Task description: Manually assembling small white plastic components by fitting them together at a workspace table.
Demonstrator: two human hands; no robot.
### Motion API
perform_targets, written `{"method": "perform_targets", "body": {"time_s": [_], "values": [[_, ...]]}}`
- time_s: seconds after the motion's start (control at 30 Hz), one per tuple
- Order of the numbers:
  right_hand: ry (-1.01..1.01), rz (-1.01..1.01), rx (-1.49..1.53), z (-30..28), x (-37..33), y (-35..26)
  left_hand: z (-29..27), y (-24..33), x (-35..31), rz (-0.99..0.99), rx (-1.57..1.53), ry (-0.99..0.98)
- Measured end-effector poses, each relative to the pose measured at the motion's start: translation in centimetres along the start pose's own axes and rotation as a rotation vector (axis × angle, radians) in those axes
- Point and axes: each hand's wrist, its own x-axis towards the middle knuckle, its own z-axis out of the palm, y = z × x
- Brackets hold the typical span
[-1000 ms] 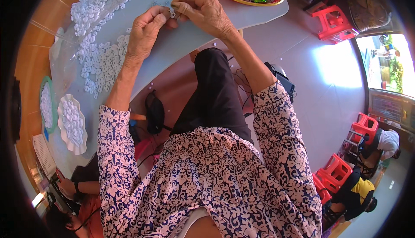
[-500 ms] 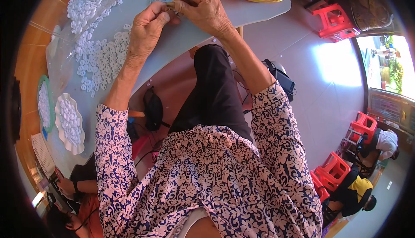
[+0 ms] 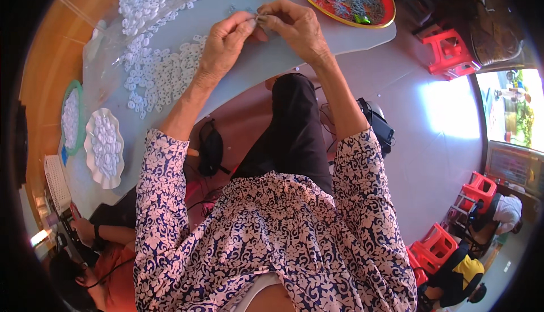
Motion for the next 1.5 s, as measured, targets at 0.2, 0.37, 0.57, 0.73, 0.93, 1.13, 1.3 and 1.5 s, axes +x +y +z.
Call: {"method": "perform_targets", "body": {"time_s": [0.2,0.37,0.57,0.73,0.93,1.13,1.3,1.5], "values": [[-0.009,0.101,0.037,0.5,0.1,-0.8,-3.6,1.8,0.4,0.076,0.399,0.153],[0.027,0.075,0.029,0.1,-0.2,-0.5,-10.1,3.5,0.5,0.063,0.715,0.093],[0.02,0.077,0.006,-0.3,-0.8,0.3,-12.9,2.5,-0.8,0.175,0.974,-0.114],[0.025,0.052,0.02,-0.4,-0.9,0.3,-12.4,1.9,-1.6,0.073,1.137,-0.213],[-0.006,0.024,-0.178,0.0,-1.2,-0.4,-12.4,1.6,-1.7,0.105,1.161,-0.213],[-0.045,0.072,-0.023,-0.2,-1.1,-0.2,-8.2,3.7,-1.6,-0.153,0.301,0.024],[-0.034,0.014,0.011,0.0,-1.2,-0.5,-4.0,2.2,-0.4,-0.287,-0.137,0.034],[-0.043,0.039,0.039,0.1,-1.2,-2.0,-2.2,1.5,0.5,-0.332,-0.241,-0.035]]}}
